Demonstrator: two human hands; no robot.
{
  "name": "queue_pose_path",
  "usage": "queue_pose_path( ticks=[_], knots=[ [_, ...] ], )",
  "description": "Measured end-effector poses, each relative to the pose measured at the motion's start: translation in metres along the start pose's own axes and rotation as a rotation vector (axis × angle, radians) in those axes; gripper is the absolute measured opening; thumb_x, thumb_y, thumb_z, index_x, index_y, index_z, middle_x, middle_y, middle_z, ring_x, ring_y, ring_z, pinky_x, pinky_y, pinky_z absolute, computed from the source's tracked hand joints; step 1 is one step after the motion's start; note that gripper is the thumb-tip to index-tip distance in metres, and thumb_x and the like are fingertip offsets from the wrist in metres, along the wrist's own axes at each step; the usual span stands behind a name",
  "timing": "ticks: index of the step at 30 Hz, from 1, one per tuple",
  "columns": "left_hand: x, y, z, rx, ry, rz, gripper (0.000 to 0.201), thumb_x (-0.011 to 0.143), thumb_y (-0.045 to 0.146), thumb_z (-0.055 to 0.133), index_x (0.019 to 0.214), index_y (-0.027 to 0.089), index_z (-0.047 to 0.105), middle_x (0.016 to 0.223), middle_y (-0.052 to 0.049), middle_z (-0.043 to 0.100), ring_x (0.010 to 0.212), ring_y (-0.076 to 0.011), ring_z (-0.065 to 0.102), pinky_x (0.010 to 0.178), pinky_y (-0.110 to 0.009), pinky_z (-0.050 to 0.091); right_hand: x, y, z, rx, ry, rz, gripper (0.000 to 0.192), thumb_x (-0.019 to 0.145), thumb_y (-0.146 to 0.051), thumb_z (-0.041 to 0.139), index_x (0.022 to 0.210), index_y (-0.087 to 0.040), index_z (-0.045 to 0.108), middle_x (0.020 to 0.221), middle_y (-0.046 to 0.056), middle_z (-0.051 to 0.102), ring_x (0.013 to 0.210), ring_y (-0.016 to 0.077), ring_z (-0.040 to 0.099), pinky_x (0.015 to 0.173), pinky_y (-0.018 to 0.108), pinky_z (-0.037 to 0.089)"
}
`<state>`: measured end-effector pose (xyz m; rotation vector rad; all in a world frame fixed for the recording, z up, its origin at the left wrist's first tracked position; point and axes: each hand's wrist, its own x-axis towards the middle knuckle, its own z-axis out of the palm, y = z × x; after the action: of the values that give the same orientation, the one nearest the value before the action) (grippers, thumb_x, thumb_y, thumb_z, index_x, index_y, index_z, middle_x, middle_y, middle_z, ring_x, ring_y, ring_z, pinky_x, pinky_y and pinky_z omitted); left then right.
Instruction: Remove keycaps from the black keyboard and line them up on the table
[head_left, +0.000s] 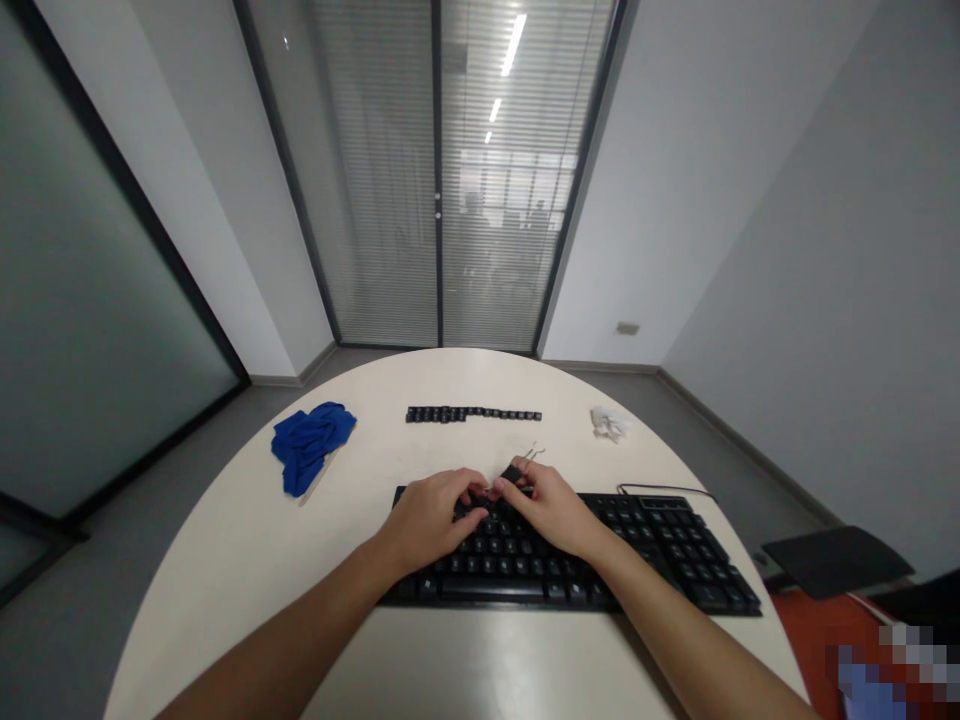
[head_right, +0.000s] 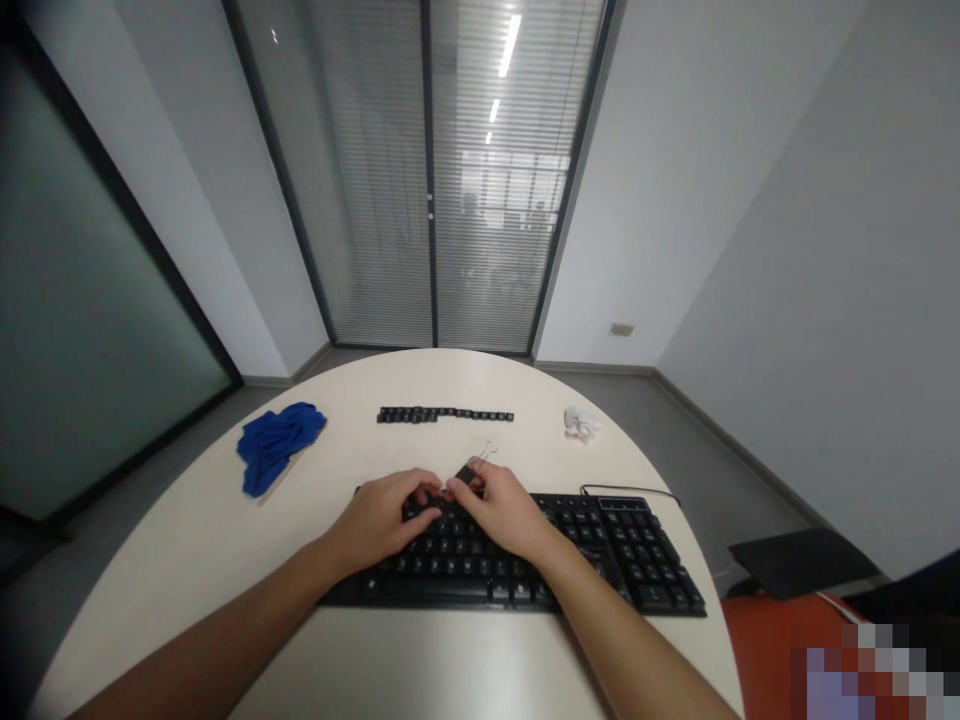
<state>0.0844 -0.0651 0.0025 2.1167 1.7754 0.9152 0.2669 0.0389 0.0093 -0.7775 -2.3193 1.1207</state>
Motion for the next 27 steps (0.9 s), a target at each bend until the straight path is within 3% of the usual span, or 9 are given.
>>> queue_pose_path(
  ticks=[6, 13, 21, 27],
  knots=[
    [0.0014, -0.0004, -0.0015, -0.084, 0.013, -0.02, 0.016, 0.085, 0.025, 0.065, 0.101, 0.025, 0.063, 0.089, 0.004, 0.068, 0.08, -0.0144, 0.064, 0.072, -0.025, 0.048, 0.0021, 0.0025, -0.002, 0.068, -0.033, -0.02, 0.033, 0.096, -0.046, 0.049, 0.089, -0.018, 0.065, 0.082, 0.004, 0.069, 0.078, 0.0189, 0.062, 0.075, 0.031, 0.046],
    [0.0026, -0.0008, -0.0022, -0.108, 0.031, 0.075, 0.014, 0.088, 0.021, 0.062, 0.102, 0.024, 0.065, 0.101, 0.002, 0.07, 0.091, -0.0143, 0.065, 0.085, -0.026, 0.049, 0.0046, 0.0068, -0.0042, 0.211, -0.072, -0.051, 0.035, 0.097, -0.048, 0.048, 0.092, -0.018, 0.065, 0.089, 0.004, 0.068, 0.088, 0.0197, 0.062, 0.086, 0.033, 0.045],
    [0.002, -0.0004, -0.0021, -0.006, 0.017, 0.166, 0.018, 0.094, 0.025, 0.055, 0.109, 0.026, 0.065, 0.111, 0.001, 0.07, 0.103, -0.0162, 0.063, 0.092, -0.03, 0.05, 0.0048, 0.0046, -0.0042, 0.138, -0.057, -0.027, 0.036, 0.095, -0.05, 0.05, 0.09, -0.018, 0.066, 0.079, 0.001, 0.063, 0.071, 0.0156, 0.053, 0.068, 0.028, 0.042],
    [0.0013, -0.0029, 0.0006, 0.088, 0.024, 0.158, 0.021, 0.095, 0.027, 0.055, 0.113, 0.027, 0.066, 0.113, 0.0, 0.069, 0.103, -0.0169, 0.064, 0.09, -0.031, 0.052, 0.0058, 0.0068, -0.0023, 0.178, -0.058, -0.021, 0.036, 0.094, -0.05, 0.052, 0.09, -0.017, 0.067, 0.078, 0.001, 0.066, 0.072, 0.0163, 0.057, 0.07, 0.028, 0.044]
  ],
)
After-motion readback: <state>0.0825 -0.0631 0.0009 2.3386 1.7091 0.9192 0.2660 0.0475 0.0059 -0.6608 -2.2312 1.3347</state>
